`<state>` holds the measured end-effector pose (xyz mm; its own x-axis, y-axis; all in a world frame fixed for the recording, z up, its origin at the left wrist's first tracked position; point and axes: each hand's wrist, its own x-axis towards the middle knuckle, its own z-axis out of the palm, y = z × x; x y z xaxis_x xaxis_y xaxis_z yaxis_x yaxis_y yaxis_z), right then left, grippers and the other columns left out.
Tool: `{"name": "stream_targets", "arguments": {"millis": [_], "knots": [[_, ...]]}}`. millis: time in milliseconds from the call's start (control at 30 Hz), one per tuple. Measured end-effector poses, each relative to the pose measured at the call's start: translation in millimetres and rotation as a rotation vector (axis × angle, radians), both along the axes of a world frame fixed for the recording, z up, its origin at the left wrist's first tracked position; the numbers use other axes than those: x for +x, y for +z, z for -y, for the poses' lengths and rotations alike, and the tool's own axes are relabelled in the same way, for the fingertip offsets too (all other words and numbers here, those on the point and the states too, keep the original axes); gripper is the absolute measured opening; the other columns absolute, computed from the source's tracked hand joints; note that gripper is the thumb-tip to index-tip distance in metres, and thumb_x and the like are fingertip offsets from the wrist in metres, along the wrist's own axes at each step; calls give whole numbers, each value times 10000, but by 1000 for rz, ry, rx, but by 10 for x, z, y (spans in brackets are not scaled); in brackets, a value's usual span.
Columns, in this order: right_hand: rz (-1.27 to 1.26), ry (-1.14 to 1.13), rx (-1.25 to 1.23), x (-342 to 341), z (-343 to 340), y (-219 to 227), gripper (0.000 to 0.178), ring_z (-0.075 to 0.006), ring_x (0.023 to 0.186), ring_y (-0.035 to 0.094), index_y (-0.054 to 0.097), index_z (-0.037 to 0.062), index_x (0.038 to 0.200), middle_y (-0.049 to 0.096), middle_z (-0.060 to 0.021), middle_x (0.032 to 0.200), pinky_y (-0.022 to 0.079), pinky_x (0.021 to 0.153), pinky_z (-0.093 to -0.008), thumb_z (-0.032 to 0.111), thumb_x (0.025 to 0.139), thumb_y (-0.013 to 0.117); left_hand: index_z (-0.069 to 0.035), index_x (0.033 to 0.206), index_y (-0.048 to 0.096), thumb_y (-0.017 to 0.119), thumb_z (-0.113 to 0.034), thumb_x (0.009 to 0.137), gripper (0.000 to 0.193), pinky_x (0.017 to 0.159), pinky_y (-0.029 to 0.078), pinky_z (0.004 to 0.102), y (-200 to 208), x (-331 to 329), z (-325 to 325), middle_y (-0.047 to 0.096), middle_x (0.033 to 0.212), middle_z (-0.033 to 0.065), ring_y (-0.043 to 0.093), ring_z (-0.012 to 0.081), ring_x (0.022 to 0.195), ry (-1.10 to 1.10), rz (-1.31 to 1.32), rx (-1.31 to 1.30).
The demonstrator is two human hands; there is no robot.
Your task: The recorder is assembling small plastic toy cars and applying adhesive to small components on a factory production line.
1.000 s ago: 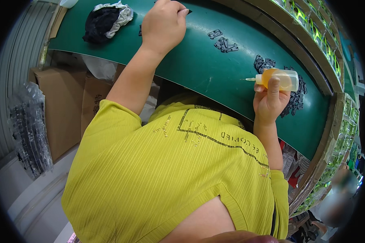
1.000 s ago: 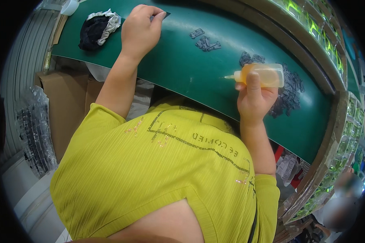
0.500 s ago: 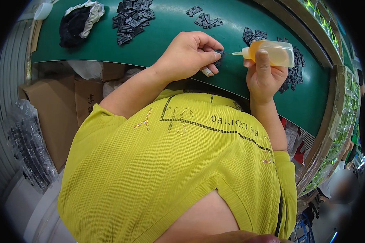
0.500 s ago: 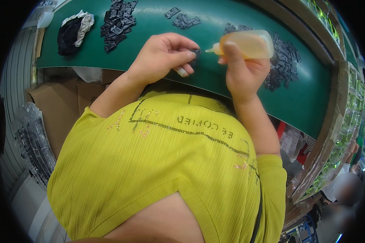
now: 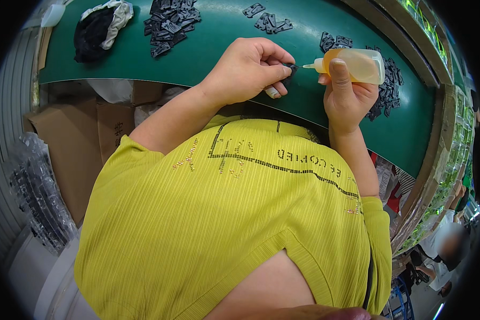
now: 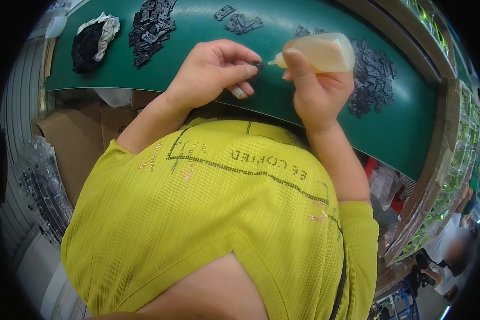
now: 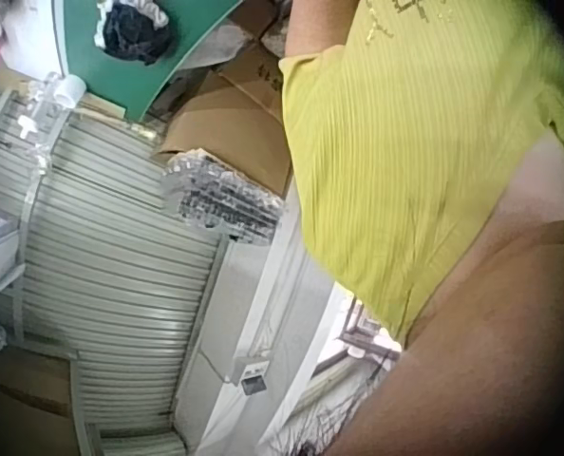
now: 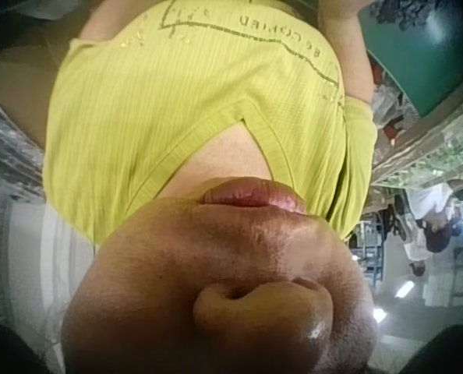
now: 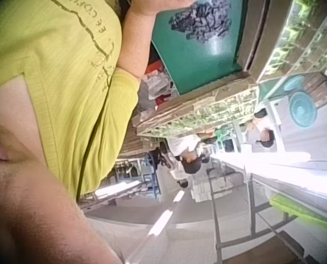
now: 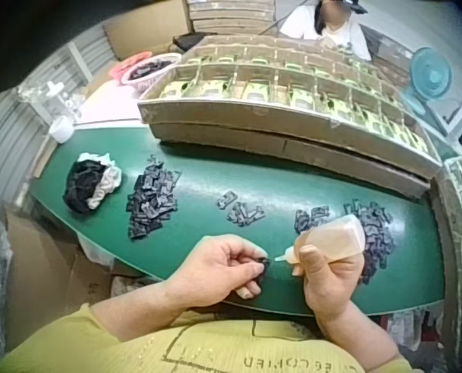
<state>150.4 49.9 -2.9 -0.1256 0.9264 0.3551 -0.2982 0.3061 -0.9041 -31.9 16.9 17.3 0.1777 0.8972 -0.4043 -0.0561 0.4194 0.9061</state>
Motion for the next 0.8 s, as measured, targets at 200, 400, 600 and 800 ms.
{"name": "stream_targets", "arguments": {"millis": [200, 400, 600, 800], "knots": [[22, -9, -8, -7, 1, 2, 133, -102, 609, 572, 622, 3, 928, 647, -74, 855, 452, 527, -194, 80, 838, 682, 36, 1036, 607, 617, -47, 854, 201, 568, 527, 210, 17, -4, 7, 660, 844, 96, 661, 141, 652, -7, -18, 15], [-192, 11, -32, 46, -46, -19, 112, -114, 629, 569, 593, -1, 953, 636, -100, 883, 450, 523, -201, 57, 866, 635, 48, 1019, 609, 625, -43, 839, 202, 567, 526, 212, 58, -8, -8, 659, 829, 105, 665, 150, 650, 15, 8, -17], [-108, 159, -68, 75, 29, 1, 158, -159, 709, 578, 558, 26, 1014, 591, -110, 965, 467, 536, -240, 99, 886, 616, 55, 1008, 610, 628, -48, 835, 201, 565, 527, 215, 72, 3, -27, 659, 815, 111, 667, 156, 649, 25, 1, -18], [-80, 176, -60, -14, 66, 49, 127, -117, 614, 565, 597, -26, 927, 638, -105, 850, 458, 525, -211, 40, 837, 659, 59, 1007, 609, 628, -48, 835, 204, 567, 530, 215, 53, 4, -29, 662, 809, 114, 669, 156, 646, 23, -19, -15]]}}
